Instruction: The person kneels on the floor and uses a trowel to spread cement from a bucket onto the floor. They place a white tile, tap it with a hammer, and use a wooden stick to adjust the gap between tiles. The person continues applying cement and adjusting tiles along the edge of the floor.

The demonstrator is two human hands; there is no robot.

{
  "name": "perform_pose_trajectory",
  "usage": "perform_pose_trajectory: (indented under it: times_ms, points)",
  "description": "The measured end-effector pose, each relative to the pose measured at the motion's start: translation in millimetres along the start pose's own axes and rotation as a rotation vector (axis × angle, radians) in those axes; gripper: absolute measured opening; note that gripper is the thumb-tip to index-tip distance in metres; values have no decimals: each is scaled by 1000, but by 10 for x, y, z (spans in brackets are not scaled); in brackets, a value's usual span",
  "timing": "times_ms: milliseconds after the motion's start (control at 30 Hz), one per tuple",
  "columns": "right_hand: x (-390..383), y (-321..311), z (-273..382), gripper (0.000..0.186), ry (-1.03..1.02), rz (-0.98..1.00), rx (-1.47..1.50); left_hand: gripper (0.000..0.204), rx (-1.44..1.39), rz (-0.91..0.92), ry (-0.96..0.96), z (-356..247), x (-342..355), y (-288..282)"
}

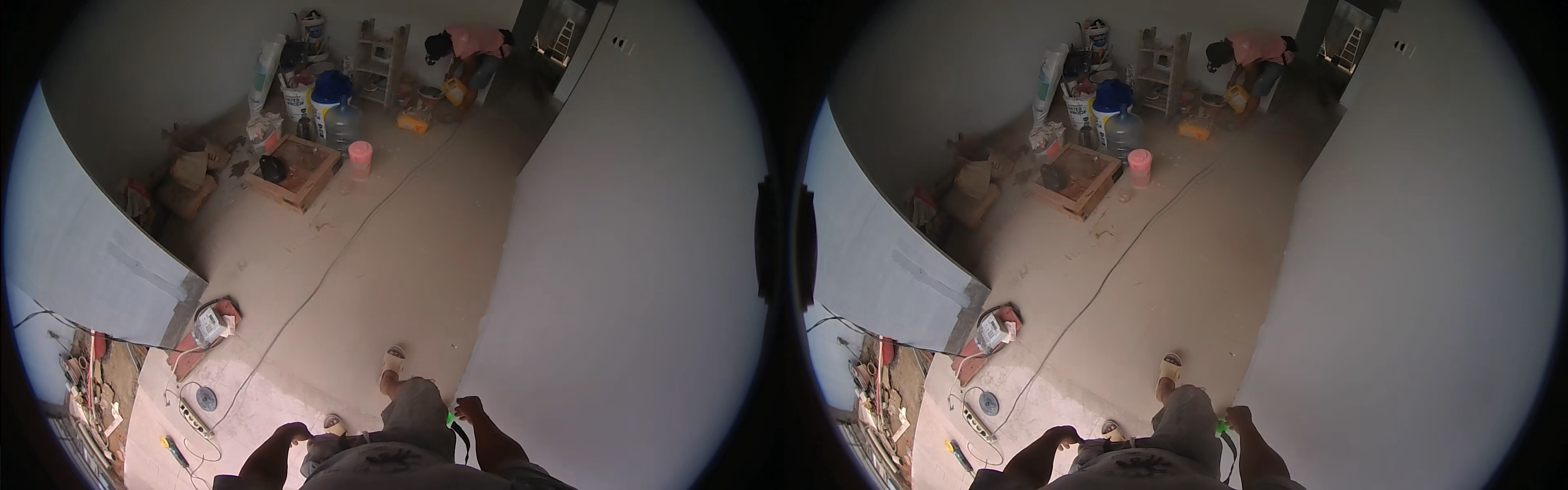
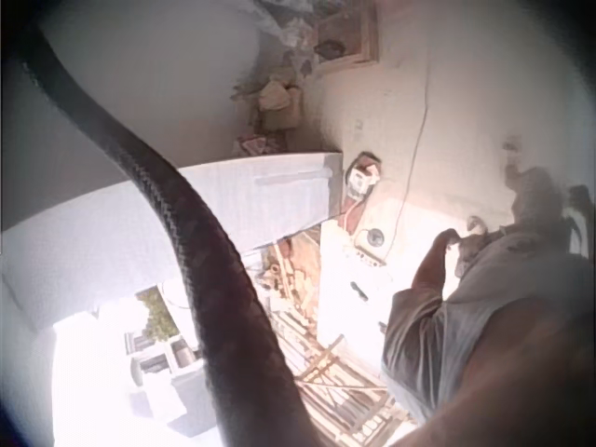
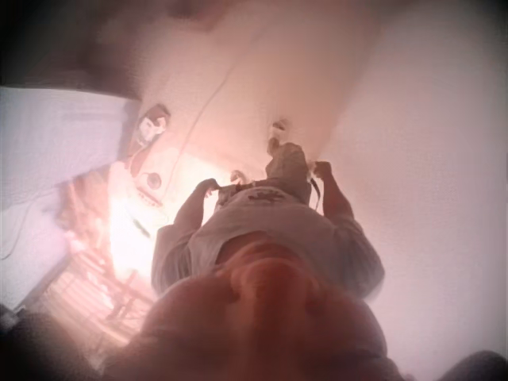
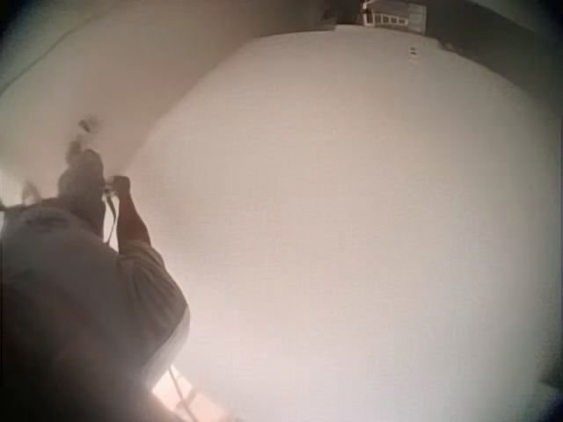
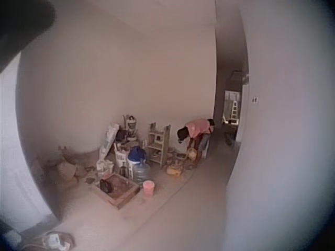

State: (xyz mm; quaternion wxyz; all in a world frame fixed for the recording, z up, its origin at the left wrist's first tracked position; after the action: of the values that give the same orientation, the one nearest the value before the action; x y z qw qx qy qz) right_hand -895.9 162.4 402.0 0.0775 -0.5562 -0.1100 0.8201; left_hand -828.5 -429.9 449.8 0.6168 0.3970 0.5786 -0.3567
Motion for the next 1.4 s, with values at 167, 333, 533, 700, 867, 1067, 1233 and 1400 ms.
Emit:
perform_pose_trajectory:
  times_ms: [167,333,533,700,867,1067,1233,1400]
  points:
    - [-170,-221,686,29,225,-25,41,72,-144,38,-67,-1319,94,-1236]
    - [583,-709,1659,21,100,134,-8,57,-122,-74,196,-3534,-369,-2822]
    - [1139,-1437,4803,37,-188,55,216,48,575,-383,469,-5475,-1089,-4636]
    - [1575,-2042,5987,29,-115,-40,321,50,629,-644,868,-6641,-409,-5764]
    - [1787,-2151,6179,41,180,54,281,57,666,-374,330,-6947,191,-7100]
    - [2702,-2334,5976,42,417,25,489,58,971,-370,261,-8444,-53,-8595]
    - [3276,-3391,7852,42,395,42,421,47,362,-691,456,-10232,-472,-9906]
    - [5004,-5303,9453,47,252,-14,504,40,-180,-334,558,-12426,-989,-10117]
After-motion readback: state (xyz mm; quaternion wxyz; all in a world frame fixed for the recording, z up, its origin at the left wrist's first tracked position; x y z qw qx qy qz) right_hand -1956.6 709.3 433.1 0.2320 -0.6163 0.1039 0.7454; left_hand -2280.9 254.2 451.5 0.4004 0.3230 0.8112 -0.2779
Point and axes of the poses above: each hand's wrist, its own x-axis towards the middle knuckle, its own y-axis out of the palm, z = x × y, the point moved 9 cm from there along x, towards the middle knuckle, and after that the axes turned 6 degrees about x, right-handed, at the moved point
